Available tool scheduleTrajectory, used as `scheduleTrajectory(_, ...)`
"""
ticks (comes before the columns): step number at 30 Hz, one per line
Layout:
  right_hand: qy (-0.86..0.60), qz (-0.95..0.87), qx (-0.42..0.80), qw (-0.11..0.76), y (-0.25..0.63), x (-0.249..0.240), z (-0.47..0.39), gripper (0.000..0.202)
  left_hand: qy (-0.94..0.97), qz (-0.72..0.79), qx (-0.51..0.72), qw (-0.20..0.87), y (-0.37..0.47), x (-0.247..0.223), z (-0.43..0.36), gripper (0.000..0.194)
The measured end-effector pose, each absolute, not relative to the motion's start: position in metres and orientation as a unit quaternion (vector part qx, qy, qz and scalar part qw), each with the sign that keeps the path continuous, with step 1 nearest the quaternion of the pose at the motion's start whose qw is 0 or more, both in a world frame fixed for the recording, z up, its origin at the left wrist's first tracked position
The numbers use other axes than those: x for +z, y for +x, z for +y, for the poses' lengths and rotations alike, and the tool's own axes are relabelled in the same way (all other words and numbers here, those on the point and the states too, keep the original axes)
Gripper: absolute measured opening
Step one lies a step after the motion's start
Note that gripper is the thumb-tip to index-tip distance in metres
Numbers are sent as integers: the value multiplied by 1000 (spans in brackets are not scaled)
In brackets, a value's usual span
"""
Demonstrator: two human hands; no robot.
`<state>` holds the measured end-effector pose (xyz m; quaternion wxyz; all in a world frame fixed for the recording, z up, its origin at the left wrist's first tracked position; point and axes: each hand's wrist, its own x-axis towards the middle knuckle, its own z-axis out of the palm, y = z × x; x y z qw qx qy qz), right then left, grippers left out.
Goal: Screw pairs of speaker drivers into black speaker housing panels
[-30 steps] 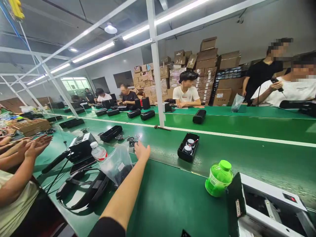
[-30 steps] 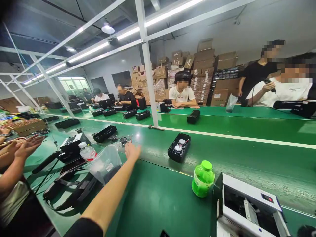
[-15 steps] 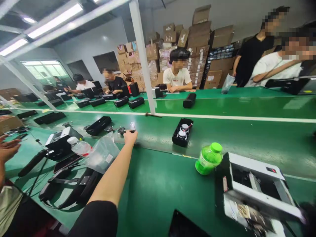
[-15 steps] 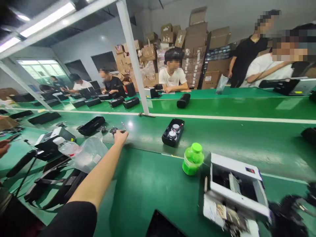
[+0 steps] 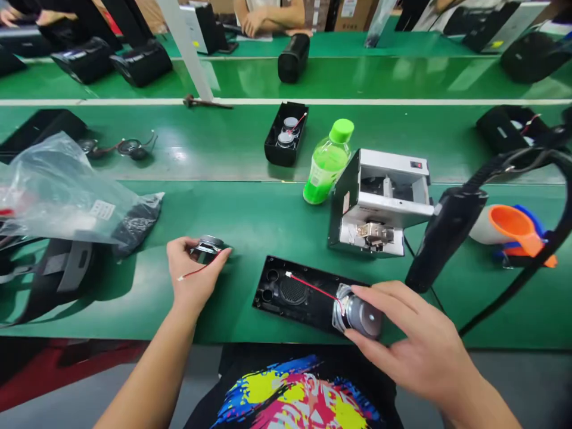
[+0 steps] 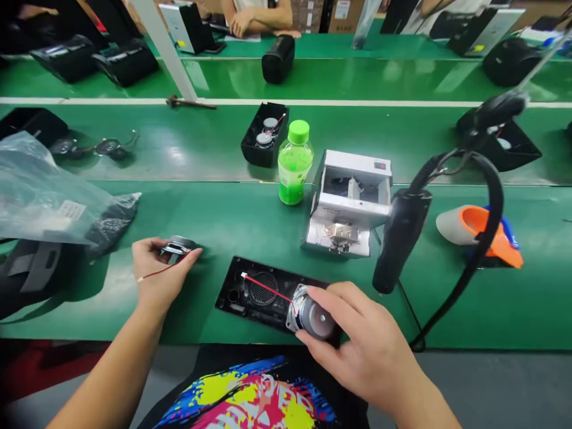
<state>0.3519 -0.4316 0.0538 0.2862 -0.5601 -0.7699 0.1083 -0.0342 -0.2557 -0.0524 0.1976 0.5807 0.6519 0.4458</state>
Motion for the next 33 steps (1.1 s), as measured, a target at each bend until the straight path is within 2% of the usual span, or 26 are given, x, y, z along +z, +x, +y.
scheduleTrajectory(8,-543,-828,62,127,340,44,-414,38,699,618,348,94,-46,-38,-292,75)
scheduleTrajectory(12,-539,-836,29,96,339,44,-410,36,726,607,319,61,-48,-35,-297,48)
scheduleTrajectory(14,-538,-839,22,81,338,43,-407,37,740,601,300,40,-49,-32,-294,44)
scheduleTrajectory(16,-537,-841,20,67,338,41,-405,47,762,590,268,29,-51,-26,-290,51)
scheduleTrajectory(20,-535,-843,10,46,335,38,-402,69,793,546,264,56,-46,4,-292,96)
scheduleTrajectory(21,-536,-843,9,42,335,38,-402,71,799,521,295,62,-41,16,-295,99)
scheduleTrajectory(22,-536,-843,10,38,334,38,-401,71,808,485,327,64,-34,28,-298,93)
scheduleTrajectory(24,-536,-844,14,29,335,40,-401,73,843,394,360,60,-13,50,-304,59)
scheduleTrajectory(27,-527,-849,31,19,338,44,-400,75,922,267,274,63,28,70,-304,7)
scheduleTrajectory(31,-523,-850,64,10,338,49,-397,70,982,155,85,61,79,66,-290,27)
scheduleTrajectory(33,-529,-845,83,12,337,50,-395,63,986,149,1,67,97,59,-285,23)
